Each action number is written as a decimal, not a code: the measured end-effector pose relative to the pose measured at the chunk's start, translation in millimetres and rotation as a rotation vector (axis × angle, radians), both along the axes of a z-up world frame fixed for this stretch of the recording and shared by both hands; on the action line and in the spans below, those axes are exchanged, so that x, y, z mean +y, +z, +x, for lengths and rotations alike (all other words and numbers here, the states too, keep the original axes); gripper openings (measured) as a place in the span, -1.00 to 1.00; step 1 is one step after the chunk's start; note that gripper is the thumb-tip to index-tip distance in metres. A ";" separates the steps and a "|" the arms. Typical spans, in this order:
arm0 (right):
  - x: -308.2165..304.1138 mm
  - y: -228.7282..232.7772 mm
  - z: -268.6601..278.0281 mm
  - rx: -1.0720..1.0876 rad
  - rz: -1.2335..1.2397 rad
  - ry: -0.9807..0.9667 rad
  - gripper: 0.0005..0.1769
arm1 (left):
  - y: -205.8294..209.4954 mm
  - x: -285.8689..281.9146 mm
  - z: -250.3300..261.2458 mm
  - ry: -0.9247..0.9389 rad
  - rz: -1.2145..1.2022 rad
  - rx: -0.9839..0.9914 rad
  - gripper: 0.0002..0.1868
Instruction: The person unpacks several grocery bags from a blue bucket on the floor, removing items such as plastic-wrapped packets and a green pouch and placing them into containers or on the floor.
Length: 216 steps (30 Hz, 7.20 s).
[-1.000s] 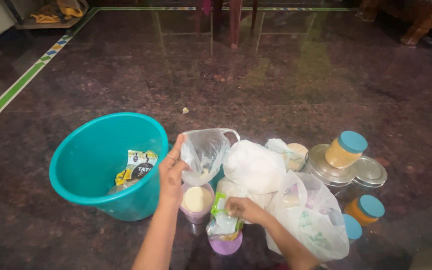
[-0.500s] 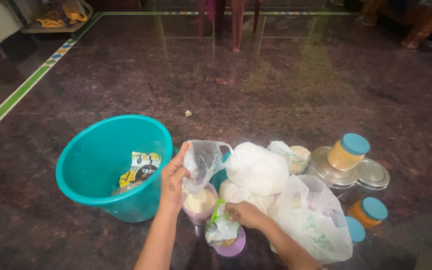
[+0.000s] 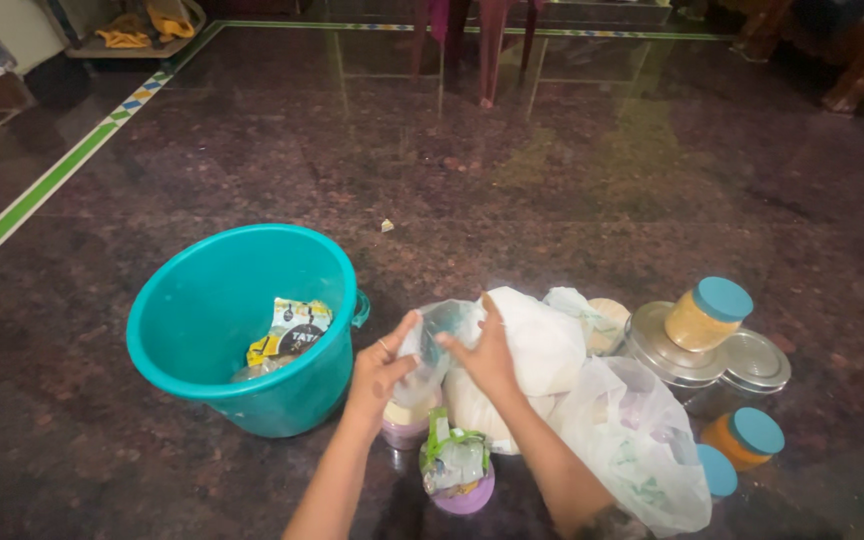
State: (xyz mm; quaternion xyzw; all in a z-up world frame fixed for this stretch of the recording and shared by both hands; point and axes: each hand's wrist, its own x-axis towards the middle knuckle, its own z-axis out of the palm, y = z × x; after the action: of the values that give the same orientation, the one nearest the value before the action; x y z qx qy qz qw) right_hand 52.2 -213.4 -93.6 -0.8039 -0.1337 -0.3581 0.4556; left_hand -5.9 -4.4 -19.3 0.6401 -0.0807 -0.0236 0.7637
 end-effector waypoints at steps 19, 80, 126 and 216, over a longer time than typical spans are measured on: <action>-16.2 -62.3 33.0 1.292 1.303 0.634 -0.75 | -99.1 20.5 7.3 0.297 1.088 0.098 0.05; 40.5 -108.5 76.5 1.165 1.329 0.550 -0.64 | -159.5 16.2 72.0 0.113 -0.688 0.579 -0.55; 48.2 -45.4 27.8 0.595 -0.880 0.371 -0.60 | -164.4 8.1 58.8 -0.490 1.664 -0.158 -0.23; -295.6 -54.7 -96.9 0.636 0.761 0.031 -0.51 | -179.5 -258.2 -1.9 -0.135 0.869 -0.011 -0.72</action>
State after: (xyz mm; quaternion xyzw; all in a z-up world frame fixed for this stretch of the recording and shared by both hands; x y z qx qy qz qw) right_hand -44.7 -509.0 -148.3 -0.6481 0.1403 -0.1119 0.7401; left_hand -7.8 -262.6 -198.9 0.8952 -0.1089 -0.1017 0.4199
